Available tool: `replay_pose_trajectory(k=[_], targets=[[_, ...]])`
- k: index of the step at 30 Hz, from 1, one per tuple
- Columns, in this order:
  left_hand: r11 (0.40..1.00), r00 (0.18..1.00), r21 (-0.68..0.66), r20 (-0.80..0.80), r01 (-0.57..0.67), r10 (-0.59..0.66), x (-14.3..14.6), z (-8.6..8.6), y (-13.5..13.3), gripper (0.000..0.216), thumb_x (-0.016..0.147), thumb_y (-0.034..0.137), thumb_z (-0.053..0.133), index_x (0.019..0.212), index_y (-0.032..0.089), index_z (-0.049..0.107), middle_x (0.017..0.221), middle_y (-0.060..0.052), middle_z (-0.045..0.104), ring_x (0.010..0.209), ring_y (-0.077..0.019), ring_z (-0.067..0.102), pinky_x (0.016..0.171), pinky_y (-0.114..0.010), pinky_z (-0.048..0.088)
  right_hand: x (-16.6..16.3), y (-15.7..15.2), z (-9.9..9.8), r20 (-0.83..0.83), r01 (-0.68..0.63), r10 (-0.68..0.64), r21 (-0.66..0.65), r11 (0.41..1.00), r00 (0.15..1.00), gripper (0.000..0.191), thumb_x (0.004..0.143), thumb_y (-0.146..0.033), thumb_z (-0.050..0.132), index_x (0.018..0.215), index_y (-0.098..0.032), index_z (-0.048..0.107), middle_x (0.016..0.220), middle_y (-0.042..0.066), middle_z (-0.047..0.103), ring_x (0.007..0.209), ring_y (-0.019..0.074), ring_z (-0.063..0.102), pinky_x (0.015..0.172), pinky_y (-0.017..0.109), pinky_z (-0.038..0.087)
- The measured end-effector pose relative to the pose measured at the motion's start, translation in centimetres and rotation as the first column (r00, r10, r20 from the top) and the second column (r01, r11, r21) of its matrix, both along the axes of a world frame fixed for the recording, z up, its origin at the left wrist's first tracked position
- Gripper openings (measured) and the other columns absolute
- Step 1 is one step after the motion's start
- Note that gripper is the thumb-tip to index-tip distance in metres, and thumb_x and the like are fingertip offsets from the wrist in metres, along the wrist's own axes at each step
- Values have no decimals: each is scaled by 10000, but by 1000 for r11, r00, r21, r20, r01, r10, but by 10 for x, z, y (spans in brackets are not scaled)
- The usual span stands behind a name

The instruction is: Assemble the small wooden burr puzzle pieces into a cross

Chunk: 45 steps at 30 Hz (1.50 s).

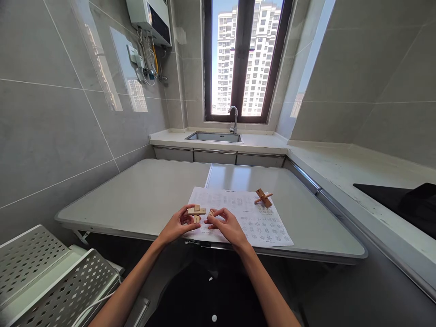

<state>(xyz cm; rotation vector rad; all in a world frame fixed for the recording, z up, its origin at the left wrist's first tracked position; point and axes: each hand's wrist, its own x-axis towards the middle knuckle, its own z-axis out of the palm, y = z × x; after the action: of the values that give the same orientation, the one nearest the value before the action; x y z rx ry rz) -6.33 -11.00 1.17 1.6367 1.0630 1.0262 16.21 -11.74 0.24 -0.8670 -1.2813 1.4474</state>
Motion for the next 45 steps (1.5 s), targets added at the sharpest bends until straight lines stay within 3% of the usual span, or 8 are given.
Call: replay_pose_trajectory(k=[6, 11, 17, 26, 33, 39, 45], targets=[[1000, 1000, -5, -10, 0, 0, -1, -4, 1, 739, 702, 390, 871, 1331, 192, 538, 767, 38, 596, 714, -128, 551, 722, -280, 451, 0, 3, -3, -97, -13, 5, -78, 997, 995, 591, 637, -341, 933, 1112, -226, 600, 1355, 104, 643, 1010, 256, 739, 1087, 468, 454], [1000, 1000, -2, -11, 0, 0, -2, -7, 3, 746, 699, 384, 876, 1333, 195, 532, 769, 39, 591, 731, -131, 549, 742, -283, 451, 2, 9, -12, -106, -37, 28, -82, 996, 994, 571, 627, -307, 936, 1113, -214, 649, 1374, 104, 633, 1147, 281, 678, 1098, 454, 449], [1000, 1000, 8, -8, 14, -14, -1, -4, 2, 726, 700, 396, 874, 1315, 195, 545, 780, 27, 608, 737, -138, 557, 754, -292, 460, 3, 8, -8, -112, -32, 19, -113, 993, 994, 660, 606, -281, 949, 1187, -214, 643, 1368, 109, 642, 1164, 286, 671, 1085, 458, 466], [1000, 1000, 13, -22, 21, -21, -2, -3, 0, 713, 704, 388, 871, 1316, 204, 555, 794, 23, 619, 747, -133, 562, 768, -290, 473, 6, 12, -8, -117, -39, 28, -92, 995, 993, 629, 590, -292, 955, 1156, -204, 694, 1283, 105, 686, 1213, 301, 638, 1100, 453, 452], [1000, 1000, 10, -10, 16, -15, -1, 0, -2, 733, 695, 399, 869, 1324, 193, 553, 814, 19, 630, 753, -138, 578, 775, -298, 485, 5, 4, 2, -137, -152, 136, -115, 982, 981, 648, 603, -282, 954, 1197, -217, 704, 1233, 97, 708, 1124, 279, 692, 1087, 447, 461], [1000, 1000, 20, -14, 20, -20, -1, 1, -3, 752, 701, 416, 863, 1343, 199, 537, 816, 19, 615, 766, -145, 573, 780, -301, 476, 2, 1, 4, -161, -225, 199, -162, 961, 967, 625, 721, -391, 886, 1279, -189, 688, 1106, 88, 732, 872, 192, 718, 976, 415, 544], [999, 999, 25, -27, 38, -38, -2, 1, -3, 737, 701, 425, 861, 1332, 213, 543, 766, 44, 572, 726, -137, 556, 728, -282, 458, -4, 4, 4, -66, -248, 240, -156, 956, 969, 458, 748, -462, 852, 1051, -131, 760, 1029, 107, 734, 808, 175, 694, 830, 335, 584]])
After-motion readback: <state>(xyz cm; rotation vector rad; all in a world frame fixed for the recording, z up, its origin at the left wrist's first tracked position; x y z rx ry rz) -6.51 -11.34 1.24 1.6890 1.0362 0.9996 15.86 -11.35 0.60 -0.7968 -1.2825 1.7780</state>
